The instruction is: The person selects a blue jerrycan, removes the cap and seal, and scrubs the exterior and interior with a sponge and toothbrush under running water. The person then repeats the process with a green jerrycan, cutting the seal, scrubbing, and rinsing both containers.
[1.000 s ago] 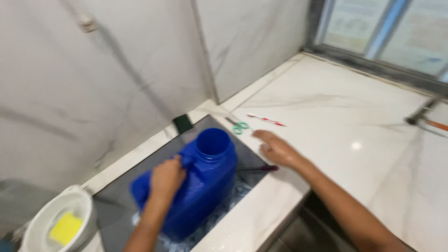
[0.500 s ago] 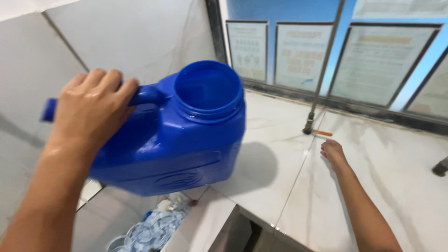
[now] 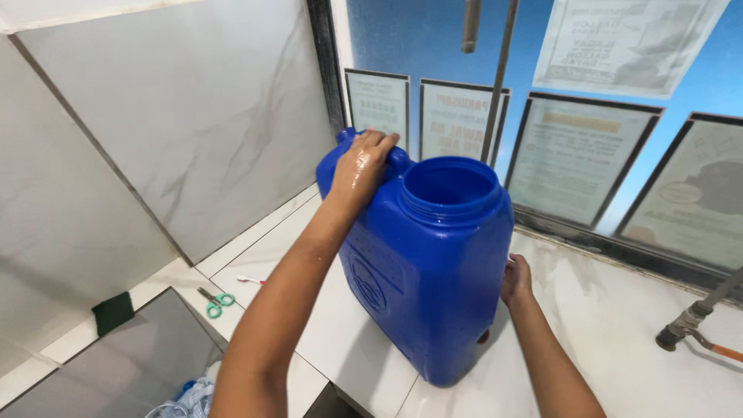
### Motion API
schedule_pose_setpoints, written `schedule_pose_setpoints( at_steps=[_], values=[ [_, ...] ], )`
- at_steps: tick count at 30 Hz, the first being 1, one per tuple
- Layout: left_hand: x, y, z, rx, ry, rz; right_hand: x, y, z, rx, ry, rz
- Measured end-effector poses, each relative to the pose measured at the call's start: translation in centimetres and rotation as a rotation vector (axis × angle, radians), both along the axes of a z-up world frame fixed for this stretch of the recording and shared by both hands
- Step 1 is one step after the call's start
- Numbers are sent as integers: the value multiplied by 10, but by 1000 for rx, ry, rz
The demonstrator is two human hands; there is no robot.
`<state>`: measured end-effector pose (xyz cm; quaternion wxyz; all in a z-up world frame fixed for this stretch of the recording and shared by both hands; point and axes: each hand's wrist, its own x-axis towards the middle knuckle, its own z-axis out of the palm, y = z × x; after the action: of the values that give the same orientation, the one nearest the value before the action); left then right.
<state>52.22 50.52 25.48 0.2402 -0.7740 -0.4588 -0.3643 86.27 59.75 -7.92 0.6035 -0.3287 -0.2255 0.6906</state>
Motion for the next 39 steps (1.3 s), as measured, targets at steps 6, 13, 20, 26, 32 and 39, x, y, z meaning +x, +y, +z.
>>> schedule_pose_setpoints(
  at_steps=[6,13,20,26,32,39],
  values=[
    [22,24,-16,33,-11,-98,-14,2,19,322,-104,10],
    [20,27,-11,-30,-4,-130,-19,24,-2,262,-110,-13],
    [-14,1,-21,-12,-25,-71,9,0,-28,224,-307,-106],
    [-142,-94,-110,-109,-104,68,35,-149,-23,35,-1162,481],
    [-304,-264,-218,-258,-328,325,-179,-238,-38,44,-1092,1128],
    [-485,-527,-308,-161,-360,996,-534,-288,35,278,-866,1159]
  ],
)
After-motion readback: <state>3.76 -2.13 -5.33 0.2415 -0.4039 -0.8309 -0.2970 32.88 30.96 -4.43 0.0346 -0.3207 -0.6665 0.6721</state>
